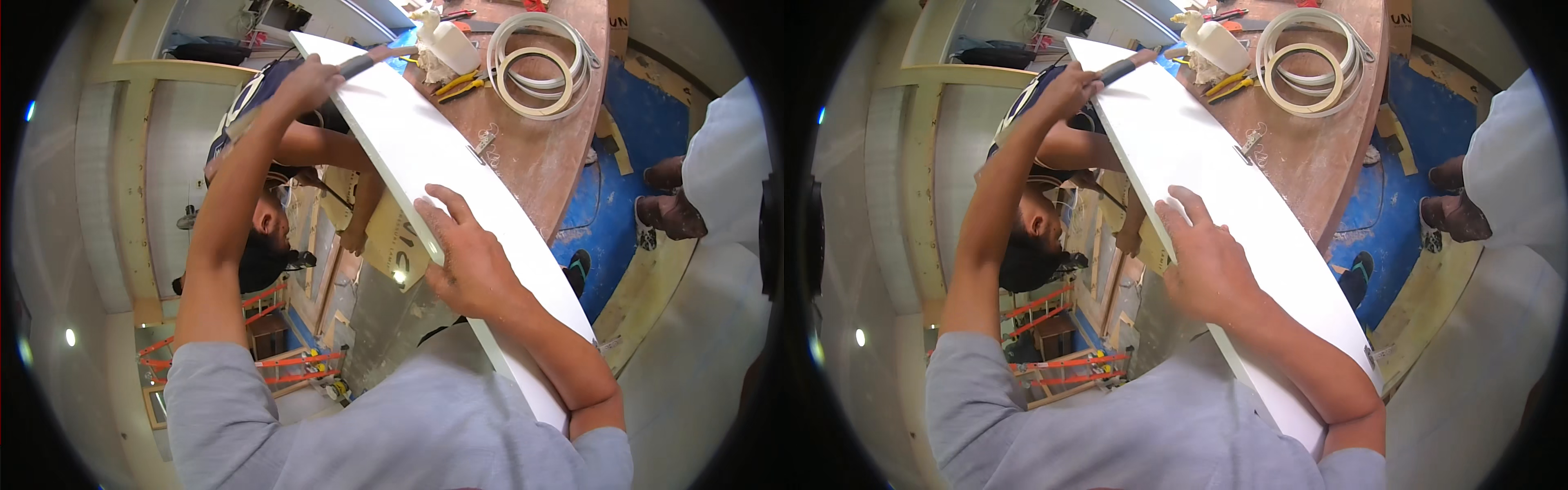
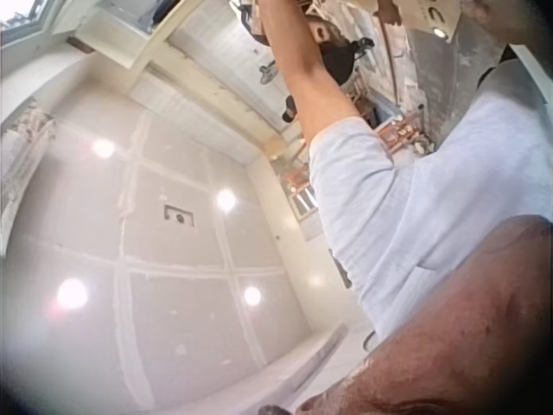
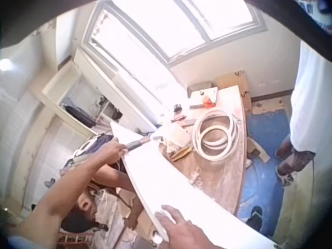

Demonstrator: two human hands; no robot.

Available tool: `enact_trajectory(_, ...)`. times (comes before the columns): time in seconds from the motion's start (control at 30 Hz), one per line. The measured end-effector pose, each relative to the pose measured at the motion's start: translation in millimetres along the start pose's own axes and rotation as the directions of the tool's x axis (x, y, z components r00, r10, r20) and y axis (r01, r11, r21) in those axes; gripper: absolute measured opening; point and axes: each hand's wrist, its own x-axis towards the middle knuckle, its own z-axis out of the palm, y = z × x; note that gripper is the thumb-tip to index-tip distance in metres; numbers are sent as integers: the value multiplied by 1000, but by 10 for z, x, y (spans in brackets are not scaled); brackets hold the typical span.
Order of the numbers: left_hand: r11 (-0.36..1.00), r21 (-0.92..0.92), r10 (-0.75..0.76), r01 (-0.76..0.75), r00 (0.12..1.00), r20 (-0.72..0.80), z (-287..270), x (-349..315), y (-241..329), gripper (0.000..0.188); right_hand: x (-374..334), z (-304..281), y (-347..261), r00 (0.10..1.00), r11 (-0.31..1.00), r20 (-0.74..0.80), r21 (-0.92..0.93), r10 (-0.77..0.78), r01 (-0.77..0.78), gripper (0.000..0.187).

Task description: The person sands the edge of a white wooden board using a hand sanding block, repeating the motion along the length of the board and then turning it to sand another side.

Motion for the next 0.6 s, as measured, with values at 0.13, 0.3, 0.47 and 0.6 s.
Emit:
enact_trajectory(0.13,959,-178,199,-220,972,-126,-294,-250,318,32,67,-30,106,998,1000,-61,-2,-23,23,73)
enact_trajectory(0.3,923,-268,280,-275,960,-17,-656,-1498,1521,36,34,-68,111,998,1000,-60,25,-17,18,74)
enact_trajectory(0.47,900,-364,210,-239,971,-118,-214,-1085,1164,37,-12,-113,85,1000,999,-25,43,-15,16,72)
enact_trajectory(0.6,978,-176,77,-109,981,-178,167,-228,322,34,-2,-23,58,1000,1000,-2,15,-24,24,72)
